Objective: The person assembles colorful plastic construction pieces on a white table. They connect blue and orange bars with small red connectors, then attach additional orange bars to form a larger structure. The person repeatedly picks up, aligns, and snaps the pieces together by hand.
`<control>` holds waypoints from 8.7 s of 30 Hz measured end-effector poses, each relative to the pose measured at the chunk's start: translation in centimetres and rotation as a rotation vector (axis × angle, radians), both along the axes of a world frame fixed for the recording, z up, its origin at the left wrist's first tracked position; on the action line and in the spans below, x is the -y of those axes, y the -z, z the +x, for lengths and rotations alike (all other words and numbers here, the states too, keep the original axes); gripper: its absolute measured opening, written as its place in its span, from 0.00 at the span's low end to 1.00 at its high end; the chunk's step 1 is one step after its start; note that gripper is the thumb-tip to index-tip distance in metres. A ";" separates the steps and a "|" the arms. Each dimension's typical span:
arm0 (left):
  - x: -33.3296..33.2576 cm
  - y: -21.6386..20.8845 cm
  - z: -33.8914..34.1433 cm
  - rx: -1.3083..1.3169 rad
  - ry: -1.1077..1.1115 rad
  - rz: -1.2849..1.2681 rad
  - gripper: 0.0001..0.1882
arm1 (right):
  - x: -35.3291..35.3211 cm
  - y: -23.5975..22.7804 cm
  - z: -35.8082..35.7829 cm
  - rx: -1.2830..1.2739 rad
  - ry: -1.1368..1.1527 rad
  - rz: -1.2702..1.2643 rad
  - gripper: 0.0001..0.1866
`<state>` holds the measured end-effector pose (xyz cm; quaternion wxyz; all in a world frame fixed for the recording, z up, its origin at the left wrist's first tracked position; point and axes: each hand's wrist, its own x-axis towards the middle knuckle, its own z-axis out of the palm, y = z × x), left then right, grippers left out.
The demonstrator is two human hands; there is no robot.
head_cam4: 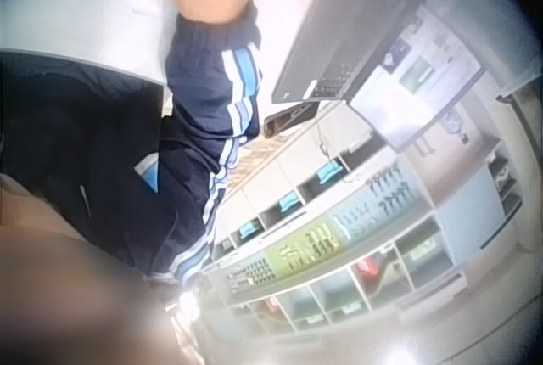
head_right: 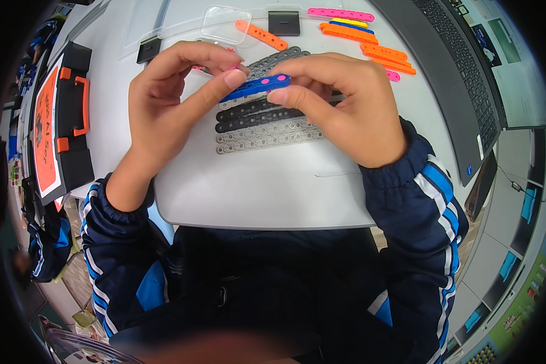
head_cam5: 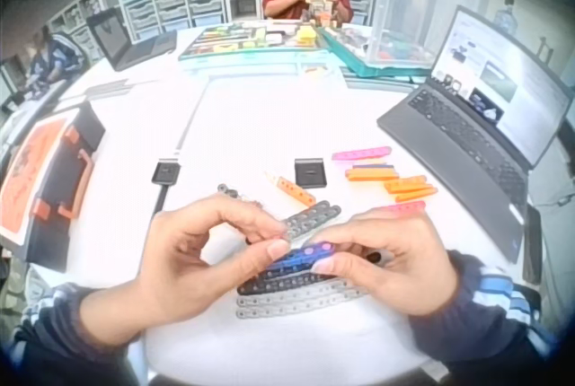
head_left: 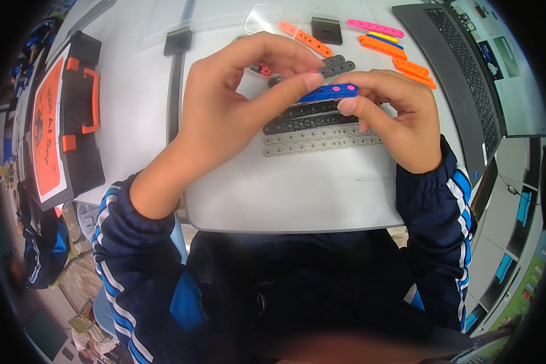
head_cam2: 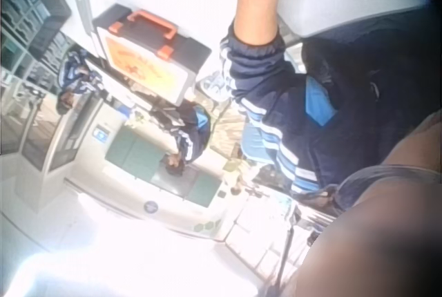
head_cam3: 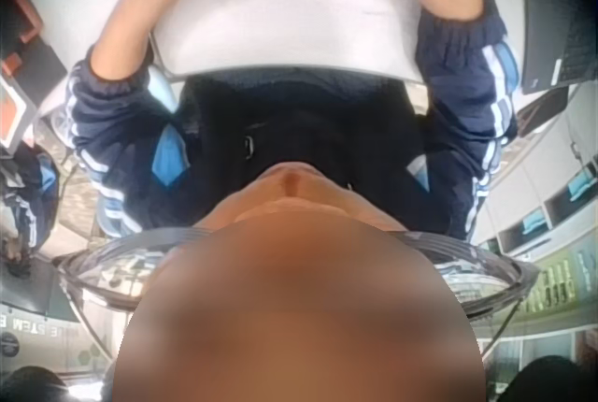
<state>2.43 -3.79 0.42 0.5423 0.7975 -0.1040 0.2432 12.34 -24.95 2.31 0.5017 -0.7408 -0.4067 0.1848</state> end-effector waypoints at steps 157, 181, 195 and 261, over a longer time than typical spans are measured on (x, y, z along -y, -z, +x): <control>-4.8 -3.4 -0.6 -0.123 -0.262 0.956 0.22 | 0.2 0.5 1.3 0.012 0.157 0.051 0.11; -0.8 -0.5 -0.9 -0.285 0.138 -0.071 0.08 | -0.5 -0.7 -0.6 0.275 -0.013 0.152 0.15; -1.7 -1.0 -0.9 0.141 -0.039 0.515 0.15 | -0.8 -0.5 -0.8 -0.394 0.149 0.276 0.10; -2.9 -1.2 1.8 -0.005 -0.161 0.824 0.11 | 3.2 -0.6 7.1 -0.321 0.096 0.298 0.13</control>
